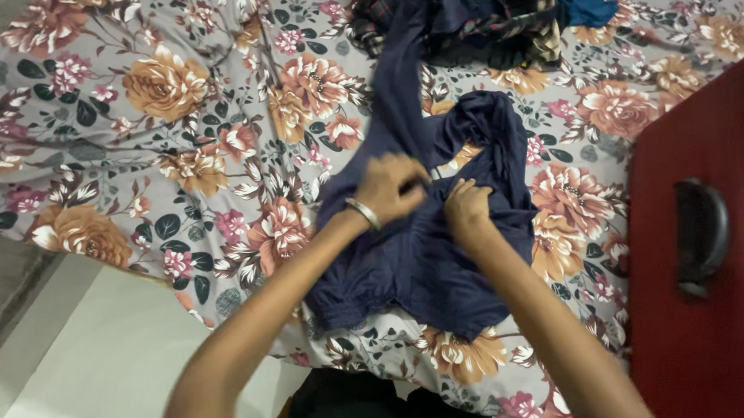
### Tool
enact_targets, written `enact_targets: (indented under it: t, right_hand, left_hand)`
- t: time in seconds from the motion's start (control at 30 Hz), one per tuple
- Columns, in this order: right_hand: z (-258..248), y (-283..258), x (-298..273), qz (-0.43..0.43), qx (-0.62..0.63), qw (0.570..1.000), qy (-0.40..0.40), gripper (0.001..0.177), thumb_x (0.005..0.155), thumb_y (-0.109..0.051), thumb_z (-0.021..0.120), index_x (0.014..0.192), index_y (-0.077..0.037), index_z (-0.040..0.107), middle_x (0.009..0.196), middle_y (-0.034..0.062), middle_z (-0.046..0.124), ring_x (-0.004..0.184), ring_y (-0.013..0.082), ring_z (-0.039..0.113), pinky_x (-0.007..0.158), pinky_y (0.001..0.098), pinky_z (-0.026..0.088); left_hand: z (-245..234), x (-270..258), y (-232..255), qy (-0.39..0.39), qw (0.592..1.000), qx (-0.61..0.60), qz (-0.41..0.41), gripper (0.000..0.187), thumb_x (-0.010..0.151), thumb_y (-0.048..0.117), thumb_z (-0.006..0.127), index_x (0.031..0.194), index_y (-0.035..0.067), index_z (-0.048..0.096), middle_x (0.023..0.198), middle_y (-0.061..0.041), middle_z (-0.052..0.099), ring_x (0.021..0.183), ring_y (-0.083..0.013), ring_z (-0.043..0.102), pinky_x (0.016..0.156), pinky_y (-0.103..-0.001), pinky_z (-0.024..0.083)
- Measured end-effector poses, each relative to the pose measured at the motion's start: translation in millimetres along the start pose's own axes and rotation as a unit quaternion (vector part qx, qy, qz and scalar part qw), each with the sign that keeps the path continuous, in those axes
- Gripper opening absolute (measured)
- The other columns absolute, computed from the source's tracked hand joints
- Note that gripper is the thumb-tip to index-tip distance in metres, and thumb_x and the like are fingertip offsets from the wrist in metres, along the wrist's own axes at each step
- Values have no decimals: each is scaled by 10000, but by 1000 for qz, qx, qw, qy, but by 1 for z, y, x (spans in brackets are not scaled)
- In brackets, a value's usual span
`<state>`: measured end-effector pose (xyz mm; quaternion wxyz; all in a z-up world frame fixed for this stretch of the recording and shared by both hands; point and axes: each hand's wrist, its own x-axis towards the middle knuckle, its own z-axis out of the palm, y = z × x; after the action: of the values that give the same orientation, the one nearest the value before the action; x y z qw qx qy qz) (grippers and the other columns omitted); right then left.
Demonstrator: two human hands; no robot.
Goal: The person folds a lavender shirt and a pair of dark blue trousers by hand on a bed before placing them into a red suitcase.
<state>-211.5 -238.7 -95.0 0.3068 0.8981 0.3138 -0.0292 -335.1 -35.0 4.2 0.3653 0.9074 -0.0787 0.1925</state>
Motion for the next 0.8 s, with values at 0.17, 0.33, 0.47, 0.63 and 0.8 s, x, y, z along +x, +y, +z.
enact_targets:
  t: [0.17,0.33,0.47,0.63,0.8]
  right_hand:
    - [-22,56,-46,-80,249,965,-9,901,807,-222,768,1560,-38,308,1532,153,443,1397,334,490,1043,435,517]
    - [-23,74,-60,-167,328,918,146,966,735,-235,859,1516,-36,327,1486,201,428,1310,403,467,1021,452,477]
    - [-37,74,-51,-140,322,935,53,996,707,-230,879,1540,-152,339,1411,171,462,1295,387,487,1020,441,489]
    - [-44,76,-40,-147,344,926,55,1076,577,-224,952,1507,-175,413,1386,185,465,1288,404,498,1037,444,480]
    - [-17,85,-23,-172,386,902,93,953,572,-214,959,1405,-114,506,1379,242,477,1268,440,496,1064,446,456]
  left_hand:
    - [-14,-23,-4,23,971,-230,-64,196,941,252,703,1021,79,752,936,-43,770,802,-161,720,727,-297,559]
    - [-2,-1,-70,183,974,-39,-125,302,930,310,732,1092,56,729,1039,-126,752,978,-281,734,877,-365,564]
    - [25,33,-111,109,977,121,-139,592,752,382,881,1148,-17,699,1083,-258,698,1045,-431,661,861,-470,520]
    - [42,61,-91,-4,969,-200,-143,554,793,305,830,1230,1,679,1204,-120,750,1112,-221,708,941,-338,558]
    - [-8,22,-36,-512,792,-331,-33,414,953,293,734,1239,-6,714,1177,-105,750,1042,-155,682,913,-274,528]
